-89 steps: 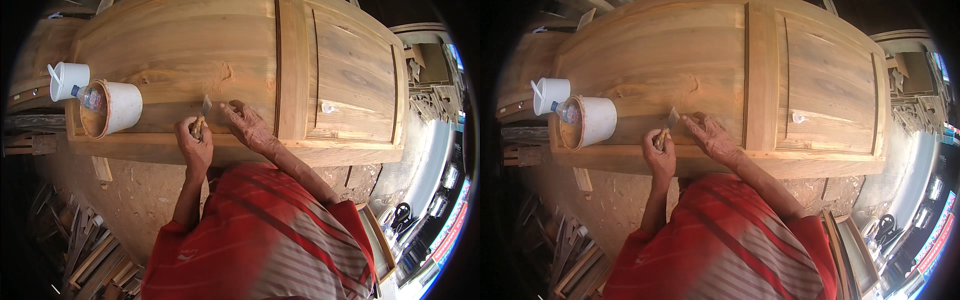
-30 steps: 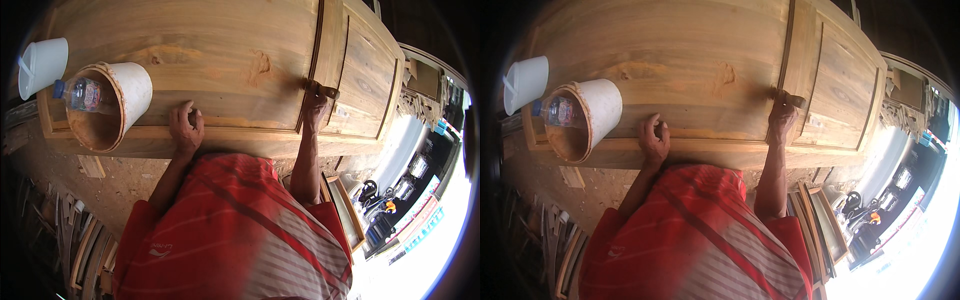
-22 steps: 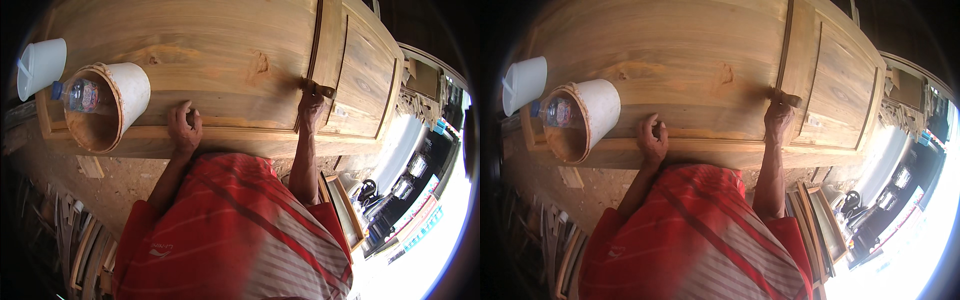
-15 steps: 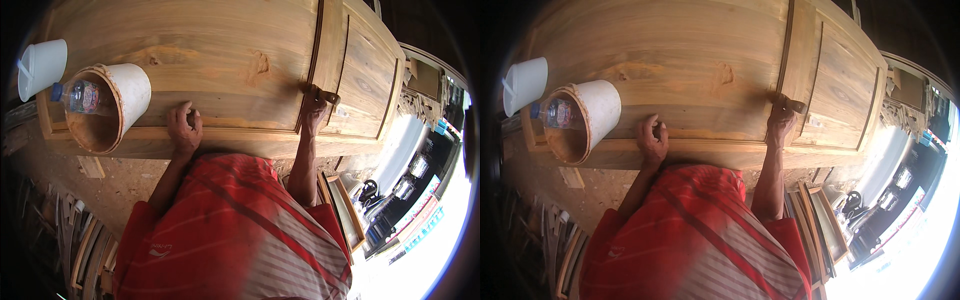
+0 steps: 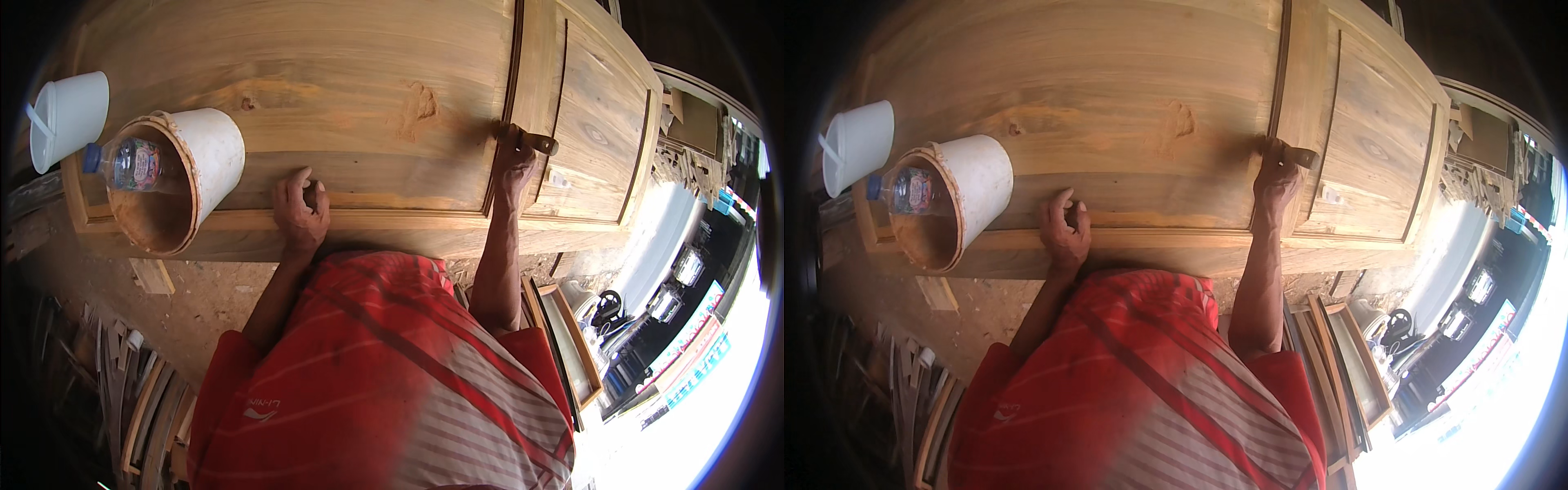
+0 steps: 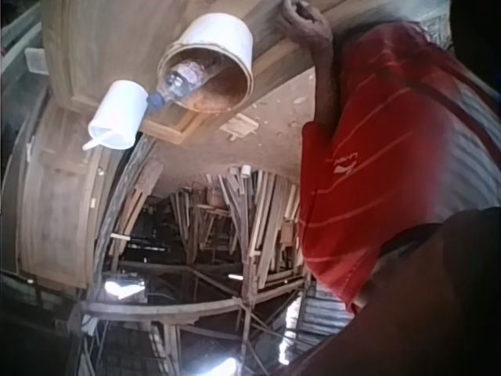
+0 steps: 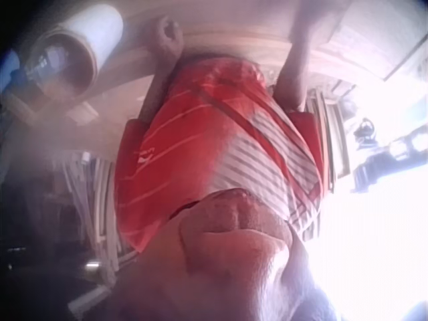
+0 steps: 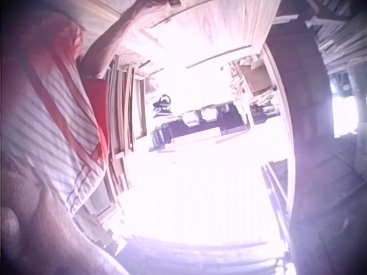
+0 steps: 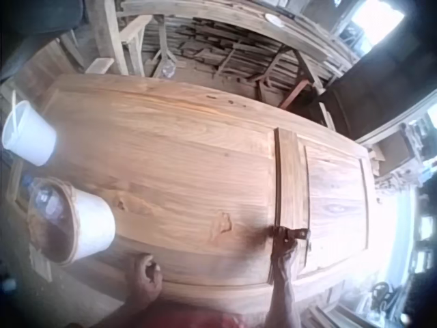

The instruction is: The person repairs a wooden door panel by applying adhesive from a bottle into cracks, spreading wood dust from a container onto the surface, and pressing and scraping the mixture with a scraper and by hand.

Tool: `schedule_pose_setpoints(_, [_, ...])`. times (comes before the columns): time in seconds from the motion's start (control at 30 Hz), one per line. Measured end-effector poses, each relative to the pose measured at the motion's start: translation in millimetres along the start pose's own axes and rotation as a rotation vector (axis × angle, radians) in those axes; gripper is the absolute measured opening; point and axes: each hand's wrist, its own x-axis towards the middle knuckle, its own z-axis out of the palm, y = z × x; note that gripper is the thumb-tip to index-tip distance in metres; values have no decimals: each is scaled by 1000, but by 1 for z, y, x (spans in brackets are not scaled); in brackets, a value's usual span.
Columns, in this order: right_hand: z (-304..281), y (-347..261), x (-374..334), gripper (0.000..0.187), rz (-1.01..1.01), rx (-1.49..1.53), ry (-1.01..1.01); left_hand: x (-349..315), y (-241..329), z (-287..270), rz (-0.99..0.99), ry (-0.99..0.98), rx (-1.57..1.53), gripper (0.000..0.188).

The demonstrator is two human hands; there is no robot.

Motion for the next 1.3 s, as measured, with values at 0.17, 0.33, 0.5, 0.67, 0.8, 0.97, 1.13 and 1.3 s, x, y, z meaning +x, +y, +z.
schedule_pose_setpoints(0.17, [-2, -2, 7, 41, 9, -112, -81, -1, 0, 1, -17, 5, -7, 33])
schedule_pose_setpoints(0.33, [-2, -8, 14, 43, -31, -12, -51, -2, -1, 2, -4, 12, 15, 33])
schedule_pose_setpoints(0.5, [0, -3, 12, 41, 2, -51, -145, -2, -1, 3, -1, 21, 7, 32])
schedule_pose_setpoints(0.67, [-1, 6, 13, 39, -12, 42, -104, -2, -1, 5, 12, 37, 21, 31])
schedule_pose_setpoints(0.8, [-8, 4, 10, 40, -63, 2, -134, -4, 1, 6, -27, 43, 39, 30])
schedule_pose_setpoints(0.97, [-11, 0, 6, 43, 62, 63, -145, -8, -1, 11, -43, 56, 78, 30])
schedule_pose_setpoints(1.13, [-9, 15, 13, 39, 110, 6, -200, -10, -3, 16, -91, 87, 54, 30])
schedule_pose_setpoints(1.3, [-27, 17, 2, 25, -208, 52, -64, -11, 10, 17, -65, 106, -4, 32])
